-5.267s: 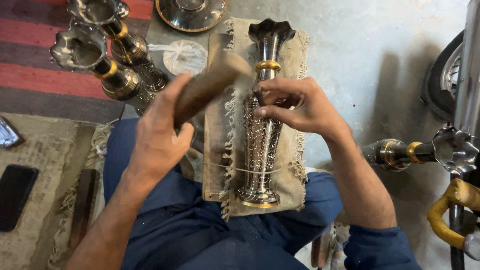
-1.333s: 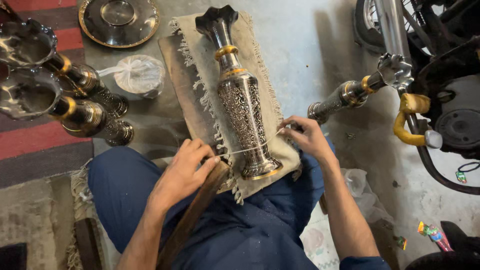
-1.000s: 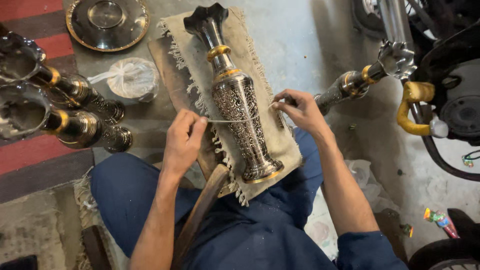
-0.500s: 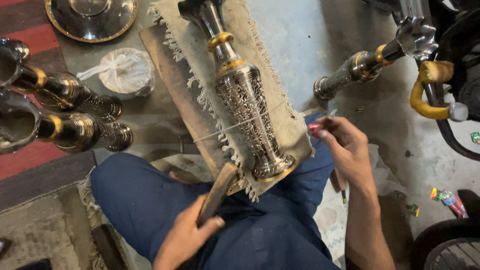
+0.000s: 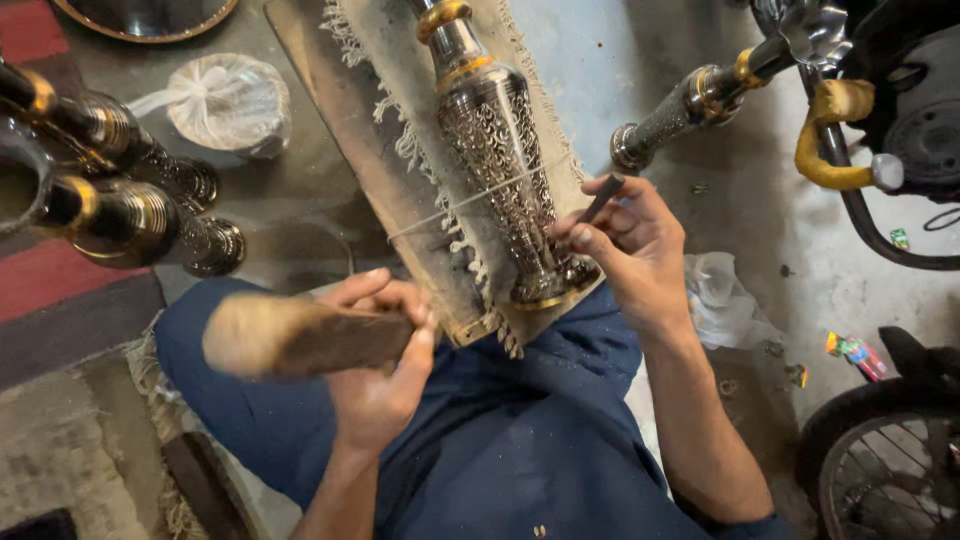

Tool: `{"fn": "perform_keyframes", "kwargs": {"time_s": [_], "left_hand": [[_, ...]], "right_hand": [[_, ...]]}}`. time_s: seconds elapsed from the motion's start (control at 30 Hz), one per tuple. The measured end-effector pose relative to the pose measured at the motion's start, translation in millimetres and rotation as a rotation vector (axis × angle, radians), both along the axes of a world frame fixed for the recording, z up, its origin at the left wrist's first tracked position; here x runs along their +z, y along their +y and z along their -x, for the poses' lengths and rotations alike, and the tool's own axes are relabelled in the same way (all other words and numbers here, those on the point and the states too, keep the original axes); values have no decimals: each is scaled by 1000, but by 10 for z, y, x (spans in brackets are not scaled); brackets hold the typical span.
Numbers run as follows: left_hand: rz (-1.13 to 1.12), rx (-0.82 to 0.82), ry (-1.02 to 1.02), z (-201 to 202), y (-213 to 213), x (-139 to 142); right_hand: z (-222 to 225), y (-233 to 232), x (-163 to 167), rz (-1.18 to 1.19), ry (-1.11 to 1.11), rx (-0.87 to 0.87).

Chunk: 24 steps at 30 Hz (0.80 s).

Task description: The person sits on the floor with an ornate brass vase held on a board on their lap. They hold a chisel against the vase's surface with one hand and strike it with a wooden mallet held in the other hand, chasing engraved patterns into the metal and repositioning the chisel repeatedly along the design.

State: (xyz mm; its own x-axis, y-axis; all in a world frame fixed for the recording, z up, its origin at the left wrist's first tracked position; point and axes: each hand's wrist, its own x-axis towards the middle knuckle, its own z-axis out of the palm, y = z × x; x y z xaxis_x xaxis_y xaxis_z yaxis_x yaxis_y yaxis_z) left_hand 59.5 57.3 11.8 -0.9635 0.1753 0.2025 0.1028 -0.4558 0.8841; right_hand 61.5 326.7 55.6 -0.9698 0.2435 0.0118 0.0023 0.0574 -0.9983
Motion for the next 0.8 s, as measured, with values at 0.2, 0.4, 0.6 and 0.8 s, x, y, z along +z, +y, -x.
{"fn": "perform_keyframes", "kwargs": {"time_s": [0.2,0.4,0.6,0.8], "left_hand": [[7,26,238,93,205,-158],[98,24,112,106,193,-199],[574,6,68,177,-215,9],[794,10,298,387,-418,298]], "right_hand": [[13,-3,-72,-30,58,126],[48,-138,-133,-187,114,63],[41,-181,-140,-299,129,109],[50,-177,-225,-333,214,93]]}}
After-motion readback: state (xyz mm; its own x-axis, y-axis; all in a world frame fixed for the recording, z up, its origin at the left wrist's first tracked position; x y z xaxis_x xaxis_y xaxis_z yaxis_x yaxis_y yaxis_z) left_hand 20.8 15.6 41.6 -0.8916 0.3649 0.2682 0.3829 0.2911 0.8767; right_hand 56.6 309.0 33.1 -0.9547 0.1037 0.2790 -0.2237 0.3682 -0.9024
